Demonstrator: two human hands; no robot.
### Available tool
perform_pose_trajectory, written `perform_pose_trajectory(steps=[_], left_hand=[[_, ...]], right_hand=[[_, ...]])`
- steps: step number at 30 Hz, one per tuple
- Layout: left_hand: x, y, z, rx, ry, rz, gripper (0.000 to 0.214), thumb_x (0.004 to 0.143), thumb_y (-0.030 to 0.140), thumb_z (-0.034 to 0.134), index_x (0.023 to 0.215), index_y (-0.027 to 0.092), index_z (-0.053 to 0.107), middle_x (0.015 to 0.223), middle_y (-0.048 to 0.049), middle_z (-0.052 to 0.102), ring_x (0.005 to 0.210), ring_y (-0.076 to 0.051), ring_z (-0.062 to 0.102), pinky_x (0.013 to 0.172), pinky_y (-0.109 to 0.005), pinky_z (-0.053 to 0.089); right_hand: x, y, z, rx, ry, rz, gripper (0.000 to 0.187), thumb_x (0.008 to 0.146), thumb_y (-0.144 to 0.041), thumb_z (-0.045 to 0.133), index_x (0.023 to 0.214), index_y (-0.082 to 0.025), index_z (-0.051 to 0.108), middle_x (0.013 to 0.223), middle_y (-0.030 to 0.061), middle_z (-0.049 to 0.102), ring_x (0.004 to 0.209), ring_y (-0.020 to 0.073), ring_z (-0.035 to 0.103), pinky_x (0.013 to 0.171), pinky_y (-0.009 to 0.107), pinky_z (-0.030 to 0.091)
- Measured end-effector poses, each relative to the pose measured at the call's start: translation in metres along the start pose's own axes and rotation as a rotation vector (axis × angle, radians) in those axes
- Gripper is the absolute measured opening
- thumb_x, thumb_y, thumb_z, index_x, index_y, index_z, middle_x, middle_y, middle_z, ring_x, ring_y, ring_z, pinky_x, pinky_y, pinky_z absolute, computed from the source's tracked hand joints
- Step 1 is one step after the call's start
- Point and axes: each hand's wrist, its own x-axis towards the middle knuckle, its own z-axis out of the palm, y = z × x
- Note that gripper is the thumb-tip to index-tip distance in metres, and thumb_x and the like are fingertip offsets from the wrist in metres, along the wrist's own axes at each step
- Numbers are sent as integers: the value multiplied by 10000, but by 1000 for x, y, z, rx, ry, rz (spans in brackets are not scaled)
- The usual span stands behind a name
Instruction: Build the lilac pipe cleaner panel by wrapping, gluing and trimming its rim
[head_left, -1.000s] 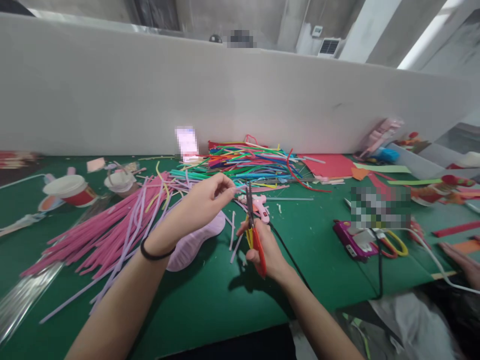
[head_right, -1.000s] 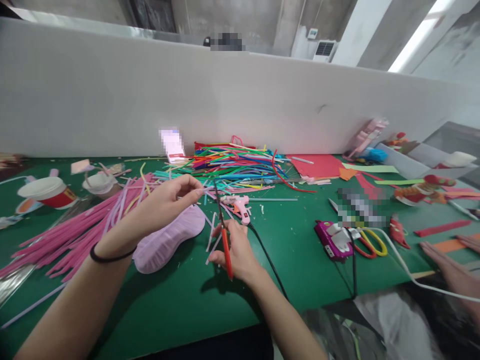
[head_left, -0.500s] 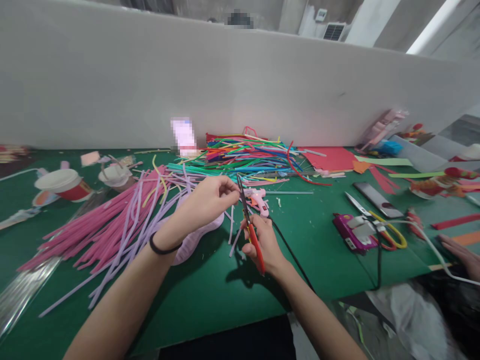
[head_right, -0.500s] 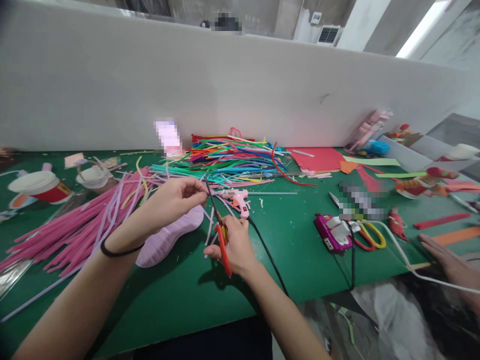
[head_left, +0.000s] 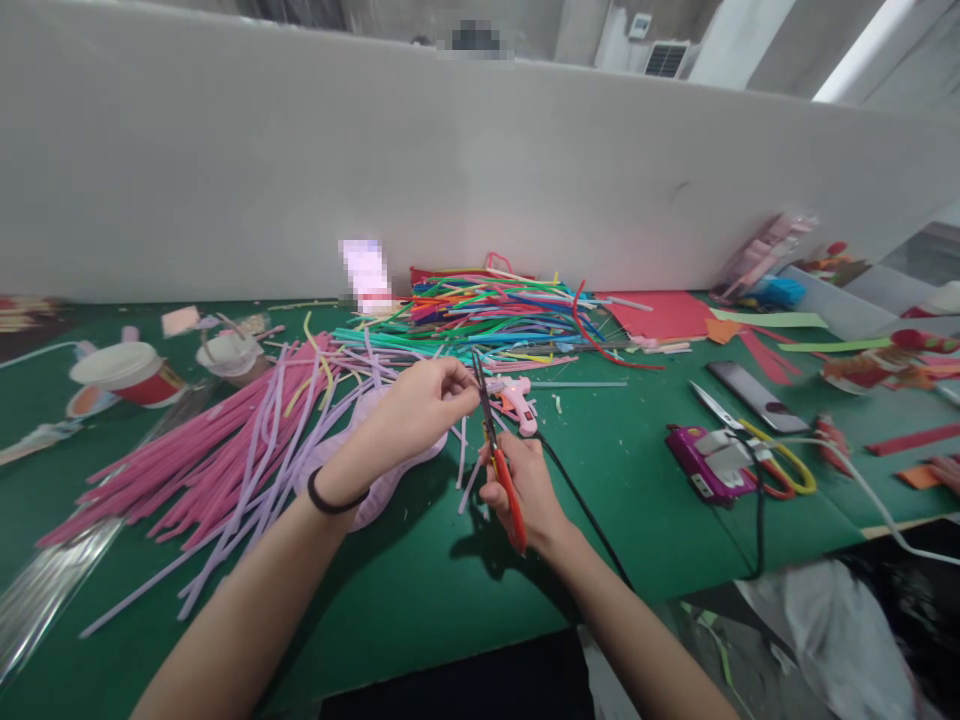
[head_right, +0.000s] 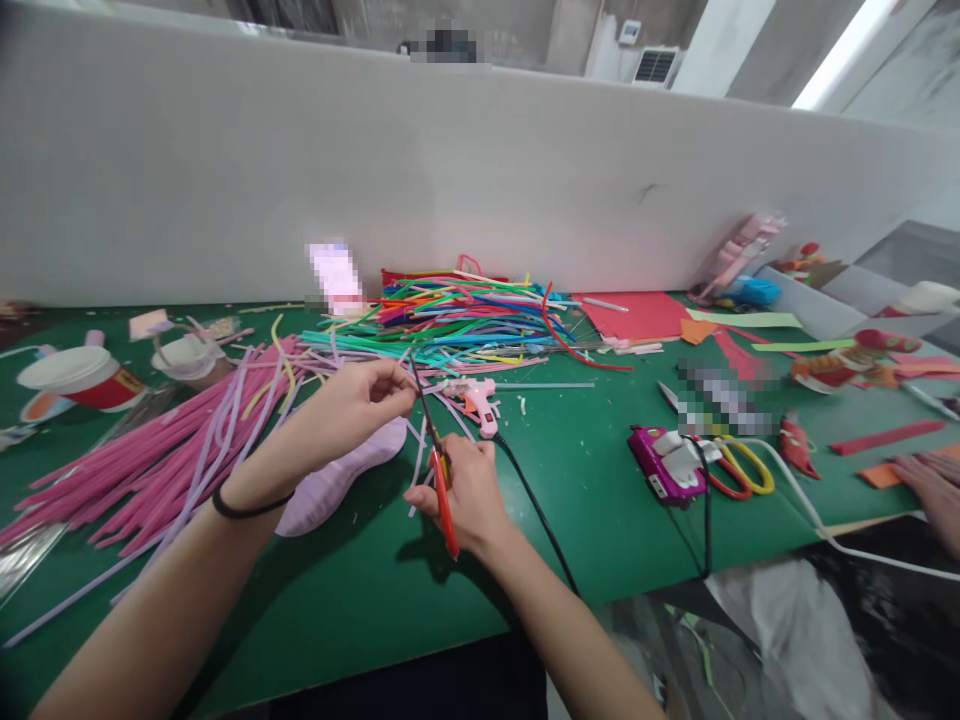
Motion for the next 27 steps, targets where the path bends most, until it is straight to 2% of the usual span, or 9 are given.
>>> perform_pose_trajectory(steps=[5,10,14,17,21,24,27], left_hand=[[-2,-1,-1,17,-1,-41,175,773,328,547,734,184,639,736,-28,703,683,-194,647,633,-298,483],[-13,-11,-6,14,-9,-103,203,786,378,573,732,194,639,725,-26,712,670,-199,653,612,-298,477],[-23,-27,-14,43,-27,-118,247,822,423,563,775,199,656,776,-40,728,714,-211,669,648,-307,488],[-23,-50,-26,120,7,-108,255,842,425,540,846,205,667,829,-45,739,756,-219,674,698,-321,491],[-6,-95,-47,448,140,-110,200,824,363,530,821,211,660,865,-69,742,820,-260,668,762,-358,471],[20,-123,-59,486,202,-129,193,794,296,555,882,181,683,980,-126,746,931,-306,672,824,-384,471],[63,-134,-68,496,302,-131,253,819,295,564,982,153,697,1103,-153,729,1056,-317,650,912,-388,458]], right_hand=[[-2,0,3,-115,-30,6,860,768,-939,114,788,-202,556,673,11,601,619,174,525,793,378,362],[-4,-2,5,-177,-61,-7,825,801,-904,83,700,-205,507,637,3,576,579,153,491,755,347,347],[-3,-7,3,-199,-43,-6,722,881,-842,180,683,-215,477,627,7,590,577,155,495,739,335,352],[-2,-6,-1,-179,17,8,685,892,-825,226,683,-222,474,626,10,598,583,158,496,711,320,357],[-1,-2,-5,-196,136,51,600,949,-720,228,664,-237,441,570,-2,534,553,160,459,654,306,354],[1,0,-5,-219,142,94,483,963,-607,363,671,-233,453,582,-7,554,566,161,494,685,316,372],[3,0,-2,-313,127,140,323,914,-487,545,749,-210,554,735,43,661,739,215,599,784,364,390]])
